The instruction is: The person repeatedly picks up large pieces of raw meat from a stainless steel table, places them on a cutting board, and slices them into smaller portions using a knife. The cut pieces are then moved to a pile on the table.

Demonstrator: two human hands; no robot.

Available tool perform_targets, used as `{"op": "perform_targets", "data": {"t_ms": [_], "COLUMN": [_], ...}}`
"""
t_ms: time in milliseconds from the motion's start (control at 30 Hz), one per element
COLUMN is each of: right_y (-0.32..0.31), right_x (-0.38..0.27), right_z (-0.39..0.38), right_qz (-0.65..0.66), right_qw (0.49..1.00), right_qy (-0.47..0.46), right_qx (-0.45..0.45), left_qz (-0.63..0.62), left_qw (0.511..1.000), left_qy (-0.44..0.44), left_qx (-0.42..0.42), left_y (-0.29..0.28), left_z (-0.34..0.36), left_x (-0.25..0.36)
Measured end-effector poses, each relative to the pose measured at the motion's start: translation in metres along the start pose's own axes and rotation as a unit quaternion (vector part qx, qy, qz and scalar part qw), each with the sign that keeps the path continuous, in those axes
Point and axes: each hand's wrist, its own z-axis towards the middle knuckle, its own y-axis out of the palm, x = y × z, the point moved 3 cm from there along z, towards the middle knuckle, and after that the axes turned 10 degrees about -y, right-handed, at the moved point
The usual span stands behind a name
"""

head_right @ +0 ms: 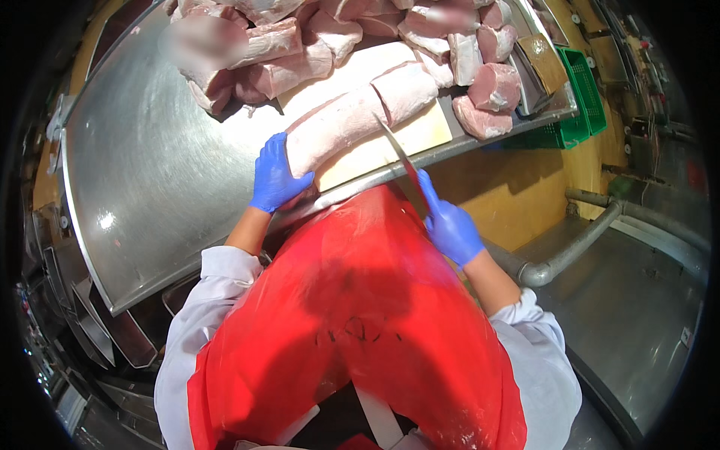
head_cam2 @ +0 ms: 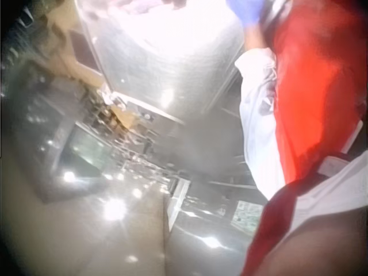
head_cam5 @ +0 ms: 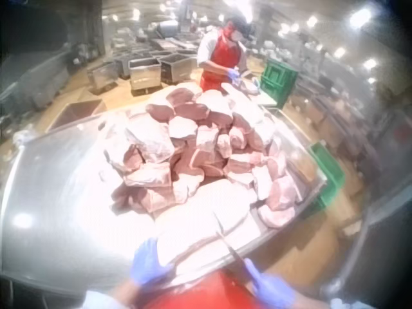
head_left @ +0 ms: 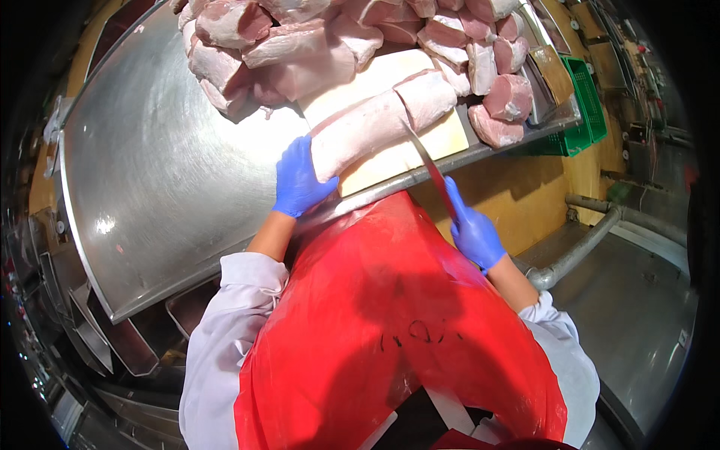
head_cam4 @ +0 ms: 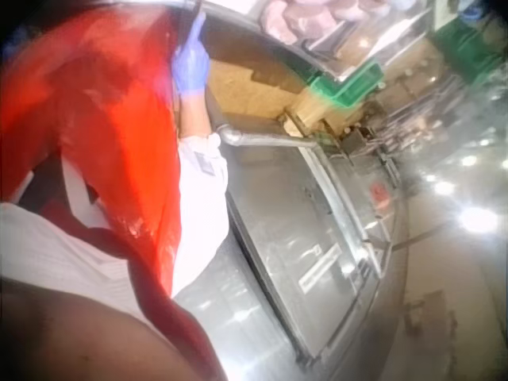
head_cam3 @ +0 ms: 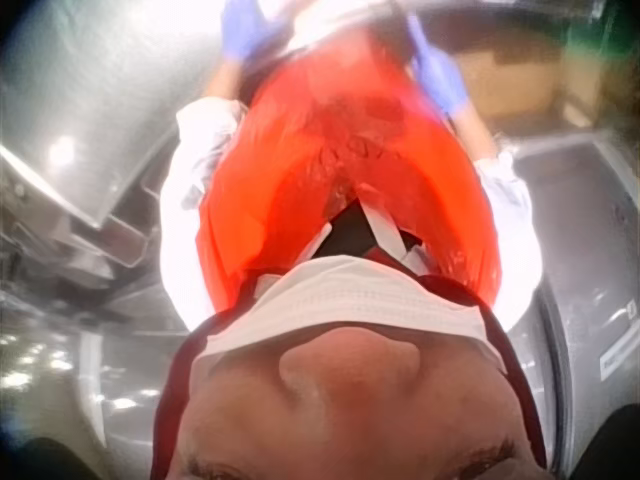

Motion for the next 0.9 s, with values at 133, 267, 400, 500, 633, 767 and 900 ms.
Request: {"op": "perform_targets", "data": {"t_ms": [133, 267, 400, 500, 633, 767, 900], "right_y": [0.016, 0.033, 0.036, 0.038, 0.046, 0.043, 0.044], "right_x": [-0.053, -0.063, -0.071, -0.076, -0.084, -0.088, -0.079], "right_z": [0.057, 0.066, 0.068, 0.084, 0.152, 0.156, 0.1], "right_qz": [0.001, 0.02, 0.017, 0.009, 0.023, 0.025, -0.001], "right_qw": [0.999, 0.999, 0.999, 1.0, 1.0, 0.999, 0.995], "right_qy": [-0.045, -0.045, -0.03, -0.022, -0.007, 0.0, 0.0], "right_qx": [-0.023, -0.02, -0.027, -0.021, 0.009, -0.038, -0.095], "left_qz": [0.009, 0.006, -0.01, 0.005, 0.007, -0.006, -0.073], "left_qw": [1.0, 1.0, 0.999, 1.0, 0.999, 0.999, 0.992], "left_qy": [-0.017, -0.008, -0.003, 0.007, -0.004, 0.0, -0.049], "left_qx": [-0.018, -0.024, -0.032, -0.021, -0.053, -0.032, -0.088], "left_y": [-0.001, -0.003, -0.007, -0.004, -0.009, -0.006, -0.014], "left_z": [0.005, 0.006, 0.004, 0.003, 0.007, 0.005, -0.012], "left_x": [0.011, 0.009, 0.005, 0.002, 0.011, -0.003, -0.023]}}
